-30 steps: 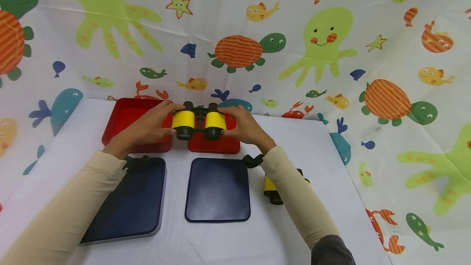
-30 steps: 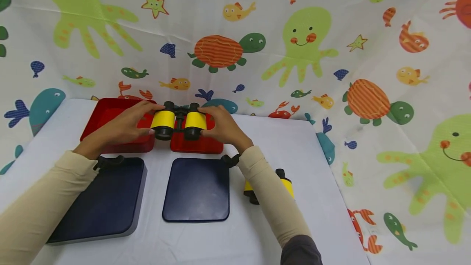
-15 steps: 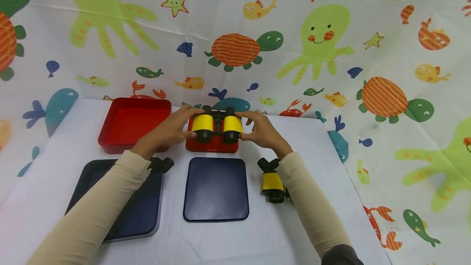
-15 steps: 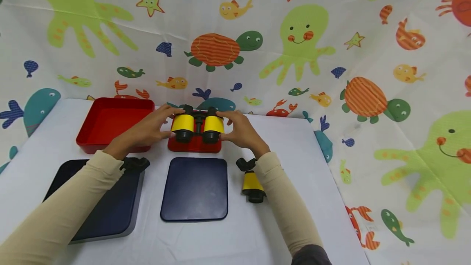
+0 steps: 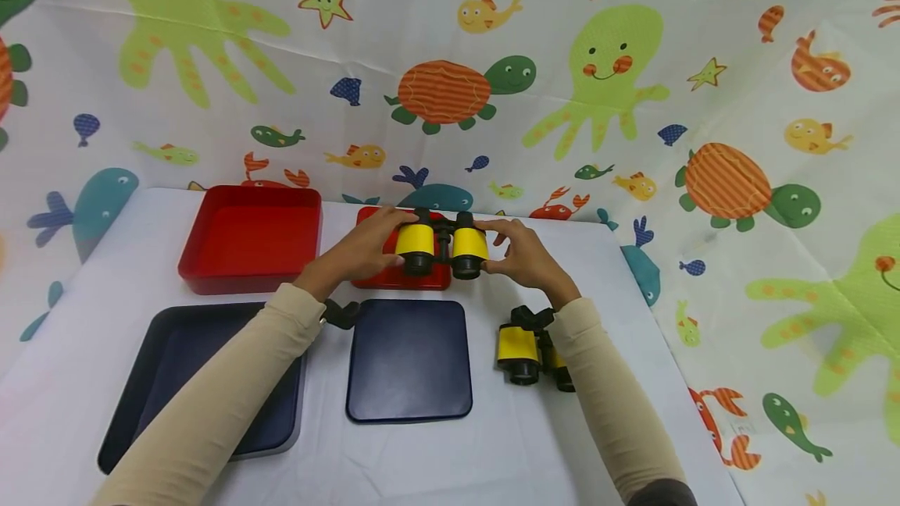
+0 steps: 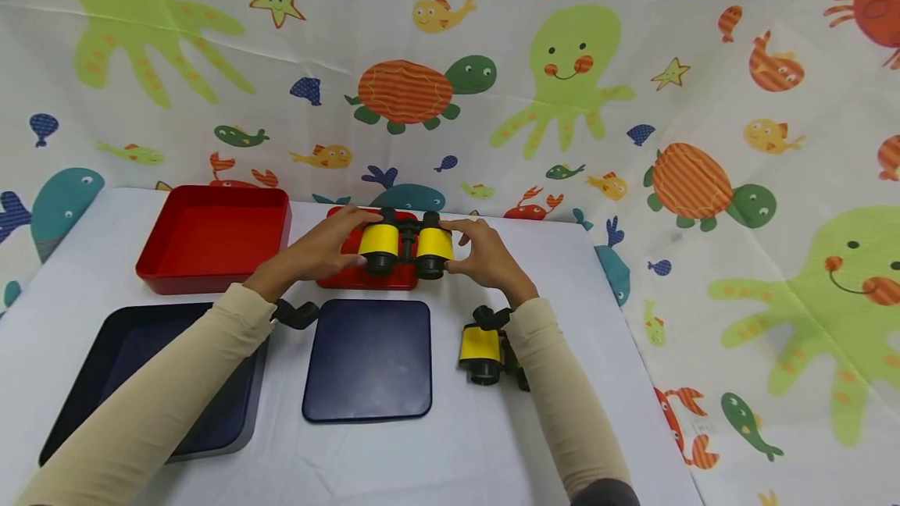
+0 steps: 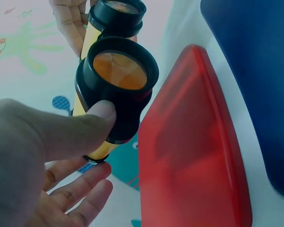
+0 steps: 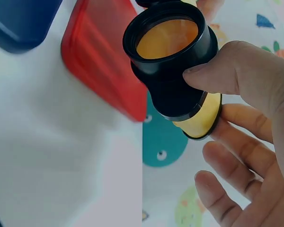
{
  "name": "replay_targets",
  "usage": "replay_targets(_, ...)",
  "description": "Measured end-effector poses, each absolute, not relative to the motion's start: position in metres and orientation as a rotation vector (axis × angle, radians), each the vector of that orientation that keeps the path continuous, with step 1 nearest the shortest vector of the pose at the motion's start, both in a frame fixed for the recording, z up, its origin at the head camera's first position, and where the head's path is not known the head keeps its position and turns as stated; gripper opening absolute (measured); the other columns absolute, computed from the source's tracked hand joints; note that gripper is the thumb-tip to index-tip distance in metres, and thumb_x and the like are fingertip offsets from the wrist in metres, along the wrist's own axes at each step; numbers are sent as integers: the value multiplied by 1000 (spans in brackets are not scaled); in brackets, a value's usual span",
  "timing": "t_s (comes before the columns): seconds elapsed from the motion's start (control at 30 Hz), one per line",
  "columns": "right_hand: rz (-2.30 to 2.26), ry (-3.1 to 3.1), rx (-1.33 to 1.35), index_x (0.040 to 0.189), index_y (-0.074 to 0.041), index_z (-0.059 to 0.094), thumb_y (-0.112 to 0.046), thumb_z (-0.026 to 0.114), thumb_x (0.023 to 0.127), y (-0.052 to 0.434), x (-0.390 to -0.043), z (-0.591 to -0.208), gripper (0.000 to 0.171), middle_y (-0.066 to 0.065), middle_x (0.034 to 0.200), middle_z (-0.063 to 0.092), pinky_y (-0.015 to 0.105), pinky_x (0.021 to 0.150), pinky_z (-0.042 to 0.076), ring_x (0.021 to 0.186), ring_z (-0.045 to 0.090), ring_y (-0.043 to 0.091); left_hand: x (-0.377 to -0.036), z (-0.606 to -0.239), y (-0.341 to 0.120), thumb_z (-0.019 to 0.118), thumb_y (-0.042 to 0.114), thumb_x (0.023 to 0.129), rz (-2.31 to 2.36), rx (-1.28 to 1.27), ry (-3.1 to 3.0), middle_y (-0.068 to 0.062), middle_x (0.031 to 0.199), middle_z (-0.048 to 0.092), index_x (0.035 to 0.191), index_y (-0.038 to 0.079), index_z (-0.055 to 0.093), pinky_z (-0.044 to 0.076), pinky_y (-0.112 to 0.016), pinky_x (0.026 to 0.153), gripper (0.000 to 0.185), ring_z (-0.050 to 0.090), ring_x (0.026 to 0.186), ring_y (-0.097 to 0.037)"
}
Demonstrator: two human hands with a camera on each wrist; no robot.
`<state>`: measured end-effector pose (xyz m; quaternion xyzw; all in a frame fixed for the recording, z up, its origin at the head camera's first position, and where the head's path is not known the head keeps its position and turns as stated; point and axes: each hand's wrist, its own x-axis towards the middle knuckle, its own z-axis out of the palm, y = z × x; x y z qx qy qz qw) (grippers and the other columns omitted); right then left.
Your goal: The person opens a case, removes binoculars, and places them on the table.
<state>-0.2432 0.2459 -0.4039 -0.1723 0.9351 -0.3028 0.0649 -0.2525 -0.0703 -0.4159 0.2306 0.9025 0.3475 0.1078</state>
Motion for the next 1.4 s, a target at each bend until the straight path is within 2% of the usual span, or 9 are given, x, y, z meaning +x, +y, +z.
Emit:
replay_targets(0.23, -902, 2820, -435, 156, -23, 56, -13, 83, 89, 267, -240, -407, 72, 19, 134, 58, 36, 76, 54, 107, 59, 39, -258, -424, -47, 83, 11, 92, 1019, 742, 2656, -17, 163, 41, 161, 14, 42, 39, -60, 125, 81, 41, 153, -39)
replay_targets(0.6, -854, 2813, -345, 157, -25, 54, -11, 82, 91, 293, -242, -417, 73, 23, 144, 56, 38, 80, 57, 111, 61, 44, -260, -434, -18, 82, 9, 92, 1058, 784, 2632, -16, 156, 46, 160, 11, 44, 39, -54, 127, 78, 46, 149, -36)
replay_targets(1.0, -841, 2824, -309, 156, -20, 54, -5, 82, 89, 319, -249, -424, 74, 9, 155, 56, 37, 80, 60, 122, 60, 38, -271, -443, 17, 81, 10, 94, 1044, 796, 2642, -17, 154, 48, 161, 10, 44, 41, -50, 126, 76, 50, 144, -34)
replay_targets(1.17, -844, 2813, -279, 156, -18, 54, -4, 82, 89, 328, -250, -428, 74, 9, 157, 56, 36, 81, 59, 123, 59, 40, -275, -448, 31, 80, 12, 95, 1014, 779, 2638, -15, 154, 48, 161, 12, 43, 41, -48, 127, 76, 51, 142, -32)
replay_targets(1.4, -799, 2826, -244, 156, -17, 53, -3, 82, 89, 339, -252, -428, 75, 10, 157, 56, 44, 88, 57, 121, 59, 35, -279, -451, 49, 81, 12, 95, 986, 769, 2643, -16, 155, 47, 161, 11, 43, 40, -44, 127, 76, 52, 140, -32)
